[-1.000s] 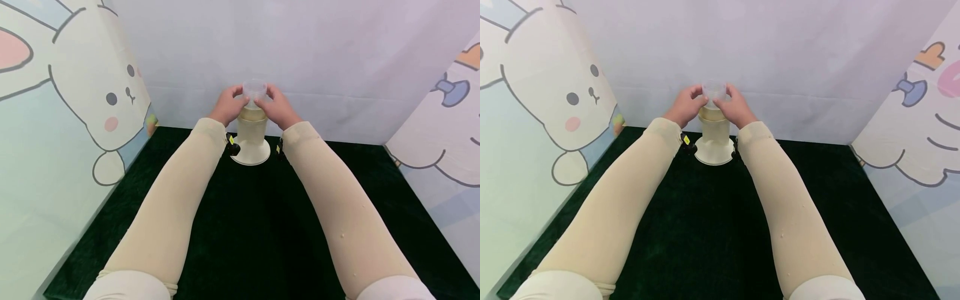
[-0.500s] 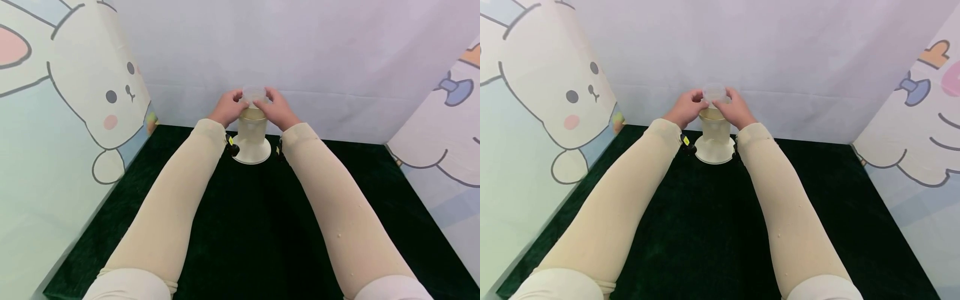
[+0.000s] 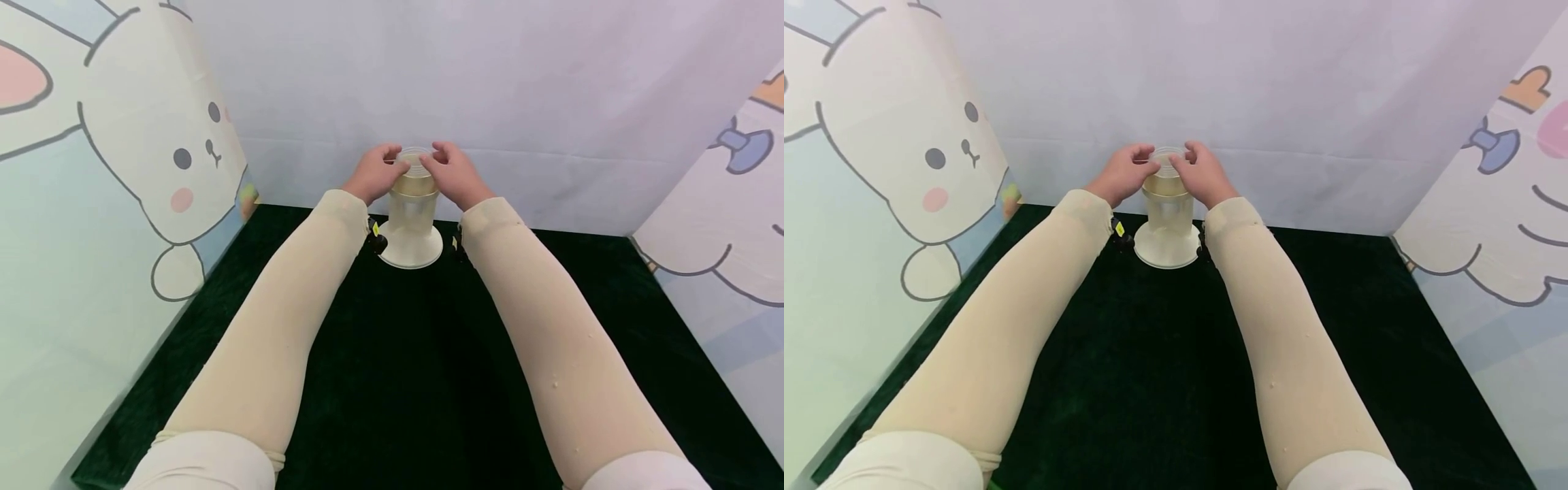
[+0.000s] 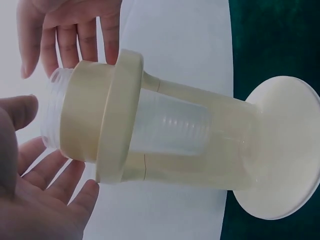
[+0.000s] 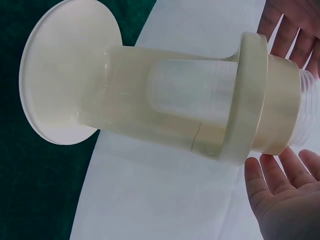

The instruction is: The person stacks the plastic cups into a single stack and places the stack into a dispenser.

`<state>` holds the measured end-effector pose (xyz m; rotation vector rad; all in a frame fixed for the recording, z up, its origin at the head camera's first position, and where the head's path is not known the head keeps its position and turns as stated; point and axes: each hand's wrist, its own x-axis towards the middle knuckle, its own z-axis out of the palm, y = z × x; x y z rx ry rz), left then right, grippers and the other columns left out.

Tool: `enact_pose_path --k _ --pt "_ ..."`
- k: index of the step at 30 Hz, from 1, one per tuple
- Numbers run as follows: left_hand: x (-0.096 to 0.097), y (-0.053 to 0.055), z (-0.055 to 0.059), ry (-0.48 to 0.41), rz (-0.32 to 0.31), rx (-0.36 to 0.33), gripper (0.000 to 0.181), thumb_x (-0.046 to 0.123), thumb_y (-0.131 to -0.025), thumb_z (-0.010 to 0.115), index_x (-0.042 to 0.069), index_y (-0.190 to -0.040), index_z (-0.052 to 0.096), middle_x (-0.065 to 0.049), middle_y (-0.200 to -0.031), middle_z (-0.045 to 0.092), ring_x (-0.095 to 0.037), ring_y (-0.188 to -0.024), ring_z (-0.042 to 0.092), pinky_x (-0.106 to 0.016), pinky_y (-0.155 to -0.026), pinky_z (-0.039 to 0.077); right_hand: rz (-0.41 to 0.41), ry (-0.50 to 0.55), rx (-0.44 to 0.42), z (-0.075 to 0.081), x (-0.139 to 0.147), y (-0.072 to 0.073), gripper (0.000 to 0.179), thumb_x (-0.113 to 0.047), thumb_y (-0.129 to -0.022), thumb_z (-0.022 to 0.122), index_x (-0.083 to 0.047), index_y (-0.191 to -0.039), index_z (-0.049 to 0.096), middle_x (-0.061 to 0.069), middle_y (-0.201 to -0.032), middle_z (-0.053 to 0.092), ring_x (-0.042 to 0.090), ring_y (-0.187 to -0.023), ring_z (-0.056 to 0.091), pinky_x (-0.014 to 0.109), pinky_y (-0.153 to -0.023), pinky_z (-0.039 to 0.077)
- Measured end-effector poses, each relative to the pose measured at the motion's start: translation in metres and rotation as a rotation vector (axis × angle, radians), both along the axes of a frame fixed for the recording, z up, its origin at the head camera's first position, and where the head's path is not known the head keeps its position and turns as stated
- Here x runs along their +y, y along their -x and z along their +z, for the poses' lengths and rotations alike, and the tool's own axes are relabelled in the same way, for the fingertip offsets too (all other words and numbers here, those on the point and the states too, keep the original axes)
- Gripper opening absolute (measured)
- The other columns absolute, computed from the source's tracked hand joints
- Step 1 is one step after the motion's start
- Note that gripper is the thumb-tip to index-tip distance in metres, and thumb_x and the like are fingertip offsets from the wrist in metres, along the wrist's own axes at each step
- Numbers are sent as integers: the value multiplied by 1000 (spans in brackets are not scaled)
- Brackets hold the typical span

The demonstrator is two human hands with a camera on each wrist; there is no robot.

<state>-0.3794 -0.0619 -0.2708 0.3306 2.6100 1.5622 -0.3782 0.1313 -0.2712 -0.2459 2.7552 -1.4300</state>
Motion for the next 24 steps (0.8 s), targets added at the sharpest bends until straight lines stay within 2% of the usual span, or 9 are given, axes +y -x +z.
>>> enact_pose_path --k 11,19,24 --pt "-1 0 0 64 24 20 60 36 -107 57 13 -159 38 -3 -159 42 -17 -142 43 -32 -112 42 -12 -29 61 -5 -2 3 64 -44 -107 50 -16 -162 33 8 -160 41 20 -144 41 38 -115 39" --pt "-1 0 -2 111 7 47 59 36 -107 57 12 -158 40 -4 -157 45 -17 -141 44 -31 -111 42 -32 -77 101 -7 -1 -1 61 -44 -107 49 -12 -158 39 7 -161 40 24 -149 33 41 -121 30" --pt "0 2 -8 128 18 53 53 32 -106 55 10 -153 48 -6 -153 50 -18 -137 47 -31 -109 43 -18 -107 106 -12 -1 -3 59 -40 -108 49 -9 -157 42 9 -161 40 24 -150 32 42 -121 28"
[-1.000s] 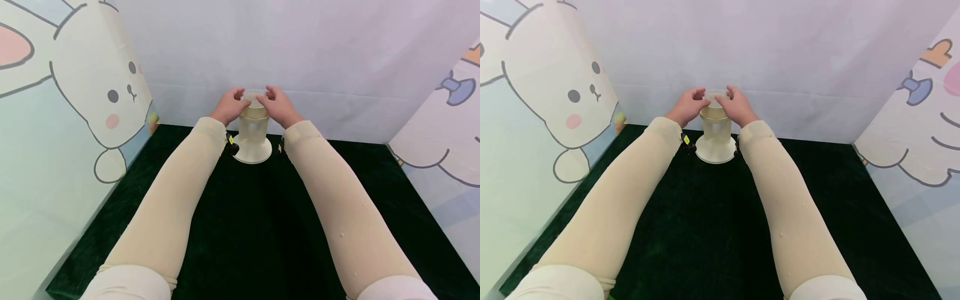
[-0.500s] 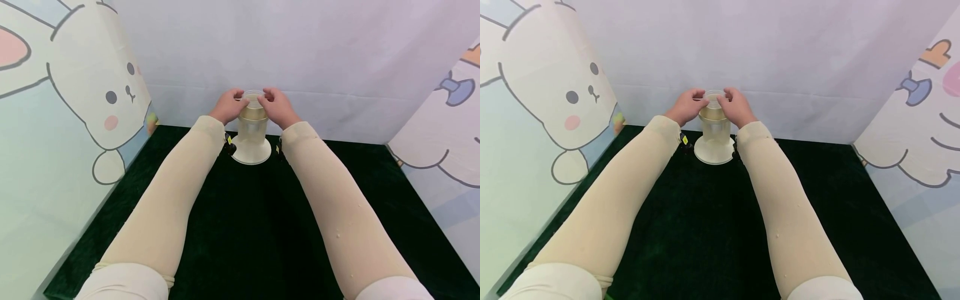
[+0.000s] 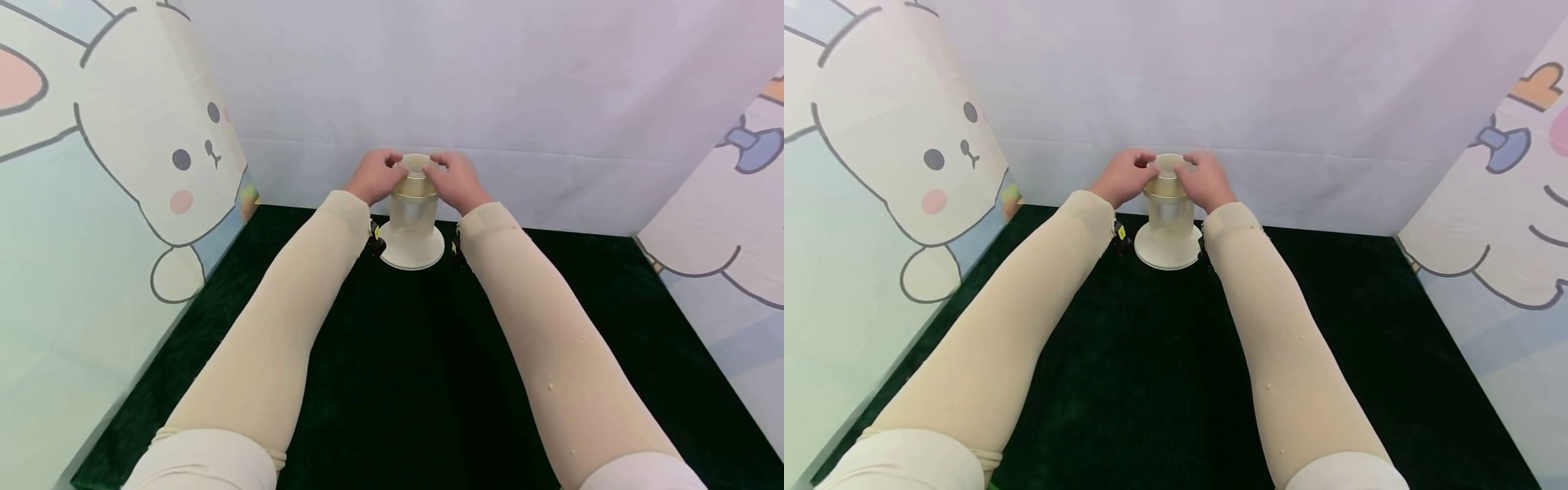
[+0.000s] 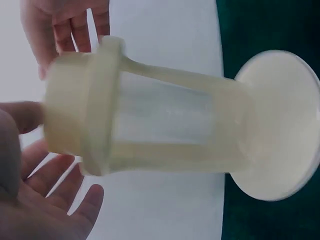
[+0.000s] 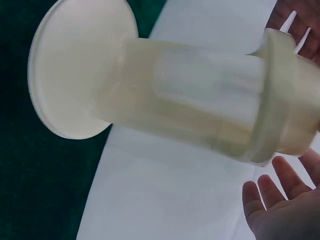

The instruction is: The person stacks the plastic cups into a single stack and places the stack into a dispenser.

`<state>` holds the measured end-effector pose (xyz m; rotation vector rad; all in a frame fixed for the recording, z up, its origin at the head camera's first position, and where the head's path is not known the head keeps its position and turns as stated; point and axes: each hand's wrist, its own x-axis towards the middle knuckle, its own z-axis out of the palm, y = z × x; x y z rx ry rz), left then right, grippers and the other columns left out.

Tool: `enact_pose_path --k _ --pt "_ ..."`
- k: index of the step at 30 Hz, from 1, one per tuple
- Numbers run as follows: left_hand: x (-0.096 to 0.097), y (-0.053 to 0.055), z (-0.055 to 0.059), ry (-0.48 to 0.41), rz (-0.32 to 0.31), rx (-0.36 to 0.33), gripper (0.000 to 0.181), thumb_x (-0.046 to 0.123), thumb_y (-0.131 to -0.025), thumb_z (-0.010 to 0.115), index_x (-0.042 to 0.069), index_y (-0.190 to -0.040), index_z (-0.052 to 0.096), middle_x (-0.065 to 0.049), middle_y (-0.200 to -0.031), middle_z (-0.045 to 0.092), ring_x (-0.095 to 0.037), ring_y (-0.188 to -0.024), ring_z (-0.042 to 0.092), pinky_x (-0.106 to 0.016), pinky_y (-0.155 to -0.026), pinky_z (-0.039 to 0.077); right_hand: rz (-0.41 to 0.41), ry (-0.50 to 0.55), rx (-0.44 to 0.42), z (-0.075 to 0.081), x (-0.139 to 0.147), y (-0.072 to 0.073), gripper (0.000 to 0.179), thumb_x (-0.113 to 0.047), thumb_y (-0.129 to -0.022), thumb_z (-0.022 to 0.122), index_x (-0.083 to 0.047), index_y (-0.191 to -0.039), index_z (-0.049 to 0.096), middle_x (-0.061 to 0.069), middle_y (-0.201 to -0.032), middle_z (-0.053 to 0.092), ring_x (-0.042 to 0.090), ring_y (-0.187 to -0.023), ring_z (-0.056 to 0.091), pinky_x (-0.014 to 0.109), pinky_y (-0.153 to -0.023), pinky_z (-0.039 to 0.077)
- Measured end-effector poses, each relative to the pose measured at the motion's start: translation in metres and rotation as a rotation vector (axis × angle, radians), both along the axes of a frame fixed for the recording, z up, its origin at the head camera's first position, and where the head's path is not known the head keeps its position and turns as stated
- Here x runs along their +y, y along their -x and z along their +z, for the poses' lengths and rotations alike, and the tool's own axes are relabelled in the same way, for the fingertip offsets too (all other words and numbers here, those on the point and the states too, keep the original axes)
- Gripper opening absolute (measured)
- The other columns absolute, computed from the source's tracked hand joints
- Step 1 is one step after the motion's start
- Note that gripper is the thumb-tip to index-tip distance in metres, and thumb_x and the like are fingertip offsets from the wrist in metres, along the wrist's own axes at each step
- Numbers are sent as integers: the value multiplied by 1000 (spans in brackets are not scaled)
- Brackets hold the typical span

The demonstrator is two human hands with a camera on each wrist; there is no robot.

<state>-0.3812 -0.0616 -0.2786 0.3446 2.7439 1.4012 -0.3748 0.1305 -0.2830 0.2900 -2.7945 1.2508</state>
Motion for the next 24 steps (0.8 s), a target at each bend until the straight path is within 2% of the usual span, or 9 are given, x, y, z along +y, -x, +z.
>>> enact_pose_path --k 5,9,12,17,20,24 --pt "-1 1 0 11 29 -11 51 32 -105 53 11 -152 49 -5 -153 50 -18 -137 46 -33 -110 42 11 13 -6 -2 -2 0 58 -40 -108 49 -11 -158 41 10 -162 37 25 -150 31 43 -121 29" --pt "-6 -2 2 -3 35 -38 57 38 -106 53 14 -157 42 -4 -156 45 -19 -140 44 -34 -112 41 14 42 -20 -4 0 -2 61 -43 -107 50 -12 -159 39 9 -163 37 25 -151 29 42 -121 28" --pt "-15 -8 3 3 53 -50 62 41 -106 53 16 -160 37 -3 -160 41 -19 -144 40 -36 -115 39 24 63 -44 -11 8 -6 64 -44 -107 52 -12 -160 37 9 -163 37 26 -152 29 44 -121 28" --pt "-35 -22 1 97 77 -29 64 43 -106 52 17 -161 33 -2 -162 38 -20 -147 36 -40 -117 36 1 64 -100 -20 34 -20 68 -46 -107 52 -15 -163 28 9 -165 32 26 -153 24 48 -121 27" --pt "-45 -30 -1 129 56 -21 65 44 -106 52 15 -161 33 -3 -163 37 -22 -148 35 -42 -118 35 -16 58 -99 -20 51 -30 69 -45 -107 52 -15 -164 27 10 -166 30 27 -154 23 51 -121 27" --pt "-54 -41 -4 110 40 -51 66 47 -106 51 13 -161 34 -4 -162 37 -23 -147 36 -43 -117 36 -21 27 -81 -12 68 -43 71 -49 -106 52 -16 -164 27 9 -166 30 28 -153 23 55 -120 28"
